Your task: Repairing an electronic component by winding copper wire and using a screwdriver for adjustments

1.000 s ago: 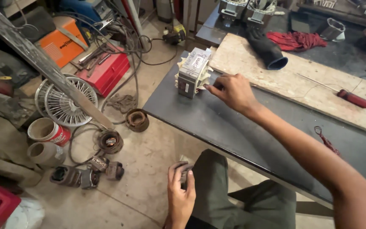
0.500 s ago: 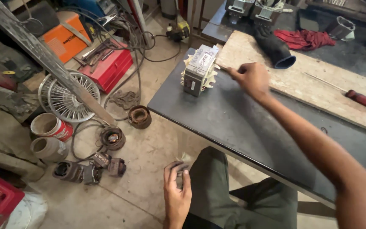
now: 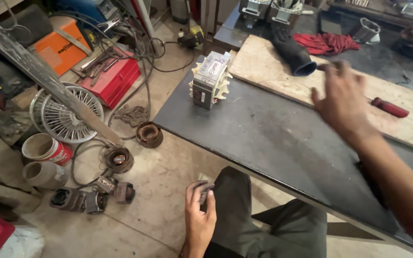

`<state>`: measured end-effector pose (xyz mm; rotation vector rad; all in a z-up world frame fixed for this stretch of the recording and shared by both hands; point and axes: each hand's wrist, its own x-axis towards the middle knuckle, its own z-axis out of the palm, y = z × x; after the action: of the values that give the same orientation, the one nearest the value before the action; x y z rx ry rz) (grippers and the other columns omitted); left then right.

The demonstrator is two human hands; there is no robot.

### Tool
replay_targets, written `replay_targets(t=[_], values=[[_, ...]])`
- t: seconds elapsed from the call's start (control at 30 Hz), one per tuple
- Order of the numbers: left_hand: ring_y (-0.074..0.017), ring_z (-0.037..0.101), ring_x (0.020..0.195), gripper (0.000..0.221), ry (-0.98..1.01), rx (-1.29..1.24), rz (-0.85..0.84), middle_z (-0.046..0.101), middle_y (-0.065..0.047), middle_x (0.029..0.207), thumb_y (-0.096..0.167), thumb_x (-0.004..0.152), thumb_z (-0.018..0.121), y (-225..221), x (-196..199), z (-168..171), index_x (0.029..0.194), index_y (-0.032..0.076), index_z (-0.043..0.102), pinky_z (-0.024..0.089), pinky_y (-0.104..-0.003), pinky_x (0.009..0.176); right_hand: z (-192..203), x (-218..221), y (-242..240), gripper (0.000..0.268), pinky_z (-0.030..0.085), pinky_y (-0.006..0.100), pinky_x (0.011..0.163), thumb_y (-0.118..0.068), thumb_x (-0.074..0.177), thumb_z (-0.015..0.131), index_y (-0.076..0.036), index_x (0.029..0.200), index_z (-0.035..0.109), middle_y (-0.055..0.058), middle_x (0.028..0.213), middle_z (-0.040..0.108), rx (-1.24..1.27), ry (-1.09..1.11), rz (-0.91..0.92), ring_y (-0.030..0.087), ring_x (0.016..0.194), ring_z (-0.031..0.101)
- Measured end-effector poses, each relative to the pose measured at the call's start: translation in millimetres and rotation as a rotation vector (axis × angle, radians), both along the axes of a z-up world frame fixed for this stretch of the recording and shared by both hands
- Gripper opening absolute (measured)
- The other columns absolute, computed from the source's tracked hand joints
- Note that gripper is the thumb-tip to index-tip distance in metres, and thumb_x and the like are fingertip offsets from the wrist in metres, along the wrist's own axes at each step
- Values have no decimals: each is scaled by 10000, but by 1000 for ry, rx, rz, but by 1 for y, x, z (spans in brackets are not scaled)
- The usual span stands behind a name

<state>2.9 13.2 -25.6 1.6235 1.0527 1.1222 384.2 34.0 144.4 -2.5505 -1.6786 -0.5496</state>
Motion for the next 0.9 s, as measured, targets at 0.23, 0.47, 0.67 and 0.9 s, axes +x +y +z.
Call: replay_targets(t=[0.23,0.47,0.67,0.9], values=[[-208,687,1104,224,-81,34,-39,616,-105,1161,140,990,554,-11,-1,11,1088,33,724,583,-314,983,-30,-84,69,388,481,460,1039,-269,1061,564,16,1318,625,193,1270,683,77,145,713,328,1158,647],[-221,688,1090,228,-17,50,61,653,-92,1152,188,987,562,-7,-11,9,1068,62,734,559,-332,962,-50,-67,94,460,344,563,1047,-545,1015,552,-125,1114,712,76,977,761,-154,14,674,266,869,739],[-197,721,1045,207,-115,-5,8,626,-98,1156,131,982,563,-1,0,5,1072,17,712,600,-288,929,-45,-83,100,368,532,465,643,-326,1034,648,-48,805,721,146,777,752,90,375,569,325,653,708],[-196,711,1049,207,-71,2,29,630,-95,1169,152,982,571,4,-10,3,1077,33,711,608,-286,905,-93,-78,164,381,423,419,557,-263,963,623,-96,621,644,85,545,606,205,609,256,204,511,569]])
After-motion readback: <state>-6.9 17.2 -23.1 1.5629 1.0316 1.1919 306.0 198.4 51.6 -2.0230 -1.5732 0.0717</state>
